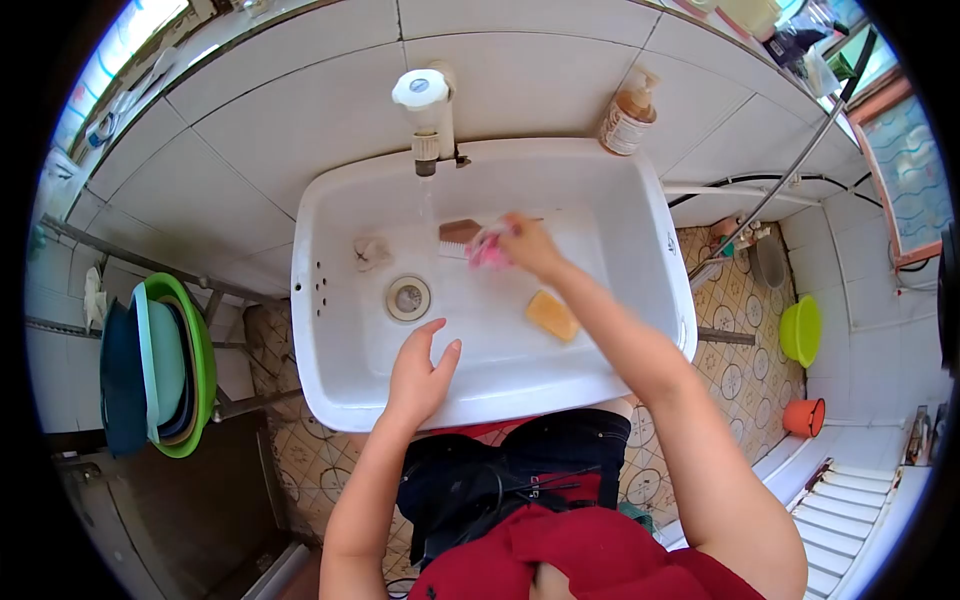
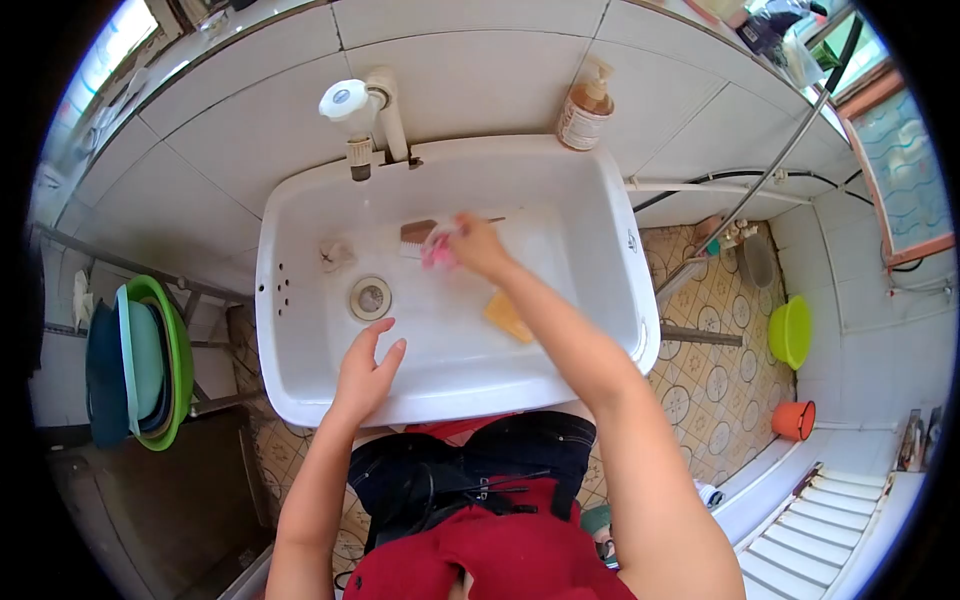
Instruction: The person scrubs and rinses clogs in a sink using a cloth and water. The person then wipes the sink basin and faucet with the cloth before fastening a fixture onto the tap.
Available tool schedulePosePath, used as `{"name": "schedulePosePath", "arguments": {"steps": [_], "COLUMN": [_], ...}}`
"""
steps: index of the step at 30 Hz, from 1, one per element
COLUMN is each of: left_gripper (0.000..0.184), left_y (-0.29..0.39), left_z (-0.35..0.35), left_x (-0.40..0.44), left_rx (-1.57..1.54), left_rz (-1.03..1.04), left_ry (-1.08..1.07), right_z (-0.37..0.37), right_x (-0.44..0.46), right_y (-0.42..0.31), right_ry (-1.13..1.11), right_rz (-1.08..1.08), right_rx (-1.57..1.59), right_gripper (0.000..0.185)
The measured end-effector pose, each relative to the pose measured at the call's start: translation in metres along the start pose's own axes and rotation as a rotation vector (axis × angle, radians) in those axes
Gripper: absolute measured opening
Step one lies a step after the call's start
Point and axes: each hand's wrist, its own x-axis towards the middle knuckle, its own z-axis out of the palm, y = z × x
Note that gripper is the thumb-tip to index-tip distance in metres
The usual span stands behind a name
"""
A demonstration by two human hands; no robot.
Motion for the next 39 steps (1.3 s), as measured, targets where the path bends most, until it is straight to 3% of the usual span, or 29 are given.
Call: {"name": "schedulePosePath", "arguments": {"steps": [2, 4, 6, 9, 12, 14, 16, 19, 21, 23, 25, 30, 33, 36, 39], "left_gripper": [0.042, 0.039, 0.037, 0.032, 0.030, 0.029, 0.028, 0.026, 0.025, 0.026, 0.025, 0.026, 0.028, 0.029, 0.031], "left_y": [0.000, 0.000, -0.001, 0.001, 0.003, 0.002, 0.003, 0.002, 0.003, 0.006, 0.006, 0.004, 0.012, 0.034, 0.052], "left_z": [0.002, 0.005, 0.009, 0.010, 0.009, 0.010, 0.011, 0.011, 0.011, 0.009, 0.009, 0.010, -0.002, -0.028, -0.049], "left_x": [-0.003, -0.005, -0.005, -0.006, -0.005, -0.004, -0.004, -0.001, -0.002, -0.002, -0.003, -0.005, 0.008, 0.041, 0.078], "left_rx": [0.034, 0.036, 0.090, 0.134, 0.131, 0.118, 0.125, 0.132, 0.116, 0.093, 0.087, 0.050, -0.026, -0.114, -0.132], "left_rz": [0.038, 0.047, 0.150, 0.237, 0.231, 0.209, 0.217, 0.230, 0.234, 0.251, 0.253, 0.281, 0.235, 0.292, 0.401], "left_ry": [0.007, 0.019, 0.072, 0.127, 0.132, 0.133, 0.117, 0.116, 0.123, 0.134, 0.142, 0.208, 0.304, 0.476, 0.578], "right_z": [-0.029, -0.051, -0.065, -0.081, -0.051, -0.002, 0.042, 0.052, 0.026, -0.019, -0.038, 0.003, 0.005, 0.004, 0.013], "right_x": [0.005, 0.036, 0.066, 0.167, 0.171, 0.153, 0.126, 0.151, 0.179, 0.180, 0.166, 0.104, 0.058, -0.005, -0.034], "right_y": [-0.041, -0.047, -0.061, -0.035, -0.090, -0.112, -0.117, -0.084, -0.078, -0.086, -0.110, -0.127, -0.128, -0.154, -0.152], "right_ry": [0.236, 0.474, 0.617, 0.743, 0.916, 0.937, 0.813, 1.073, 1.225, 1.197, 0.979, 0.644, 0.222, 0.158, 0.079], "right_rz": [0.032, -0.147, -0.281, -0.210, 0.068, -0.043, -0.448, -0.515, -0.324, -0.109, -0.006, -0.089, -0.248, -0.232, -0.352], "right_rx": [0.107, 0.071, 0.363, 0.585, 0.586, 0.090, -0.042, -0.473, -0.235, 0.390, 0.852, 0.731, 0.948, 0.940, 0.920], "right_gripper": [0.037, 0.036, 0.033, 0.034, 0.038, 0.052, 0.063, 0.070, 0.060, 0.041, 0.025, 0.023, 0.024, 0.026, 0.022]}}
